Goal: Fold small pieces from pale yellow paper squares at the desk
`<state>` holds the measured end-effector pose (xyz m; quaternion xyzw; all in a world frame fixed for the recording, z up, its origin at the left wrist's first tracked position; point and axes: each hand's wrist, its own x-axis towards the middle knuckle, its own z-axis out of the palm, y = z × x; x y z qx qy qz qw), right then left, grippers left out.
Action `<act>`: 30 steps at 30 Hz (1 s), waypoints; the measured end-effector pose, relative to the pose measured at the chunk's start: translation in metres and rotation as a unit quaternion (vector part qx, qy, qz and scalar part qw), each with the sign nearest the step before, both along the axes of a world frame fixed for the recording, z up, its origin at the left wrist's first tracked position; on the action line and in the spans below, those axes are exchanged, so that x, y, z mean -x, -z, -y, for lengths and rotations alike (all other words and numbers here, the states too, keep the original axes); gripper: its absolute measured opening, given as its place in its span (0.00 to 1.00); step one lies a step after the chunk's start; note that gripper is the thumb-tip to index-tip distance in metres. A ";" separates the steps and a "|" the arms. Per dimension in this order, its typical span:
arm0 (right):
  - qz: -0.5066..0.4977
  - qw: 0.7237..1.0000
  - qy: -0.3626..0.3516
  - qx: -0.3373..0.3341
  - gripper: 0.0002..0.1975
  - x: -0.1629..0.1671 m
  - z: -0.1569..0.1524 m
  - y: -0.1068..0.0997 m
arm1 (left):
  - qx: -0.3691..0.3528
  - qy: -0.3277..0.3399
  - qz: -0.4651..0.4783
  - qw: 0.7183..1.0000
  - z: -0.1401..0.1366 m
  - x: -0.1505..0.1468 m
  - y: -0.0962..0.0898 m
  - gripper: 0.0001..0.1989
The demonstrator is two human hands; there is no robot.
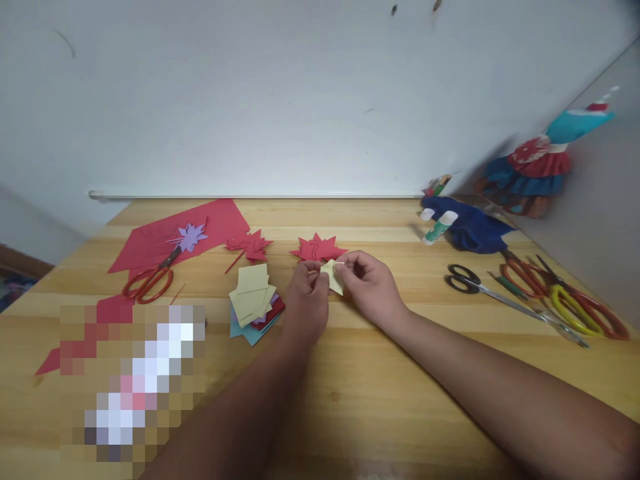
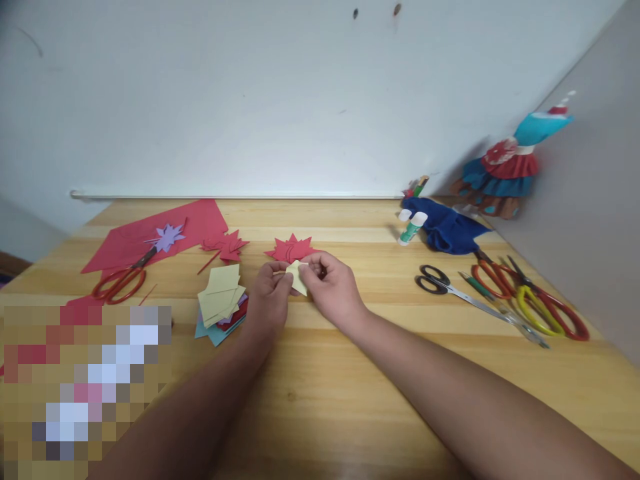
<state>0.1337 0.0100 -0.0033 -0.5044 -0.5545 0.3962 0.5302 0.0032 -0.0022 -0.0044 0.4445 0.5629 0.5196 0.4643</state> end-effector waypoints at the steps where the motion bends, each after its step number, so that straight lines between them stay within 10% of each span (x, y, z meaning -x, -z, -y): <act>1: -0.003 1.000 -0.002 0.002 0.08 0.000 -0.001 0.000 | 0.001 0.001 0.005 1.000 0.000 0.000 -0.001 0.07; 30: 0.011 0.999 -0.050 -0.018 0.08 0.001 0.000 0.004 | -0.015 -0.042 0.087 0.995 -0.004 -0.001 0.003 0.05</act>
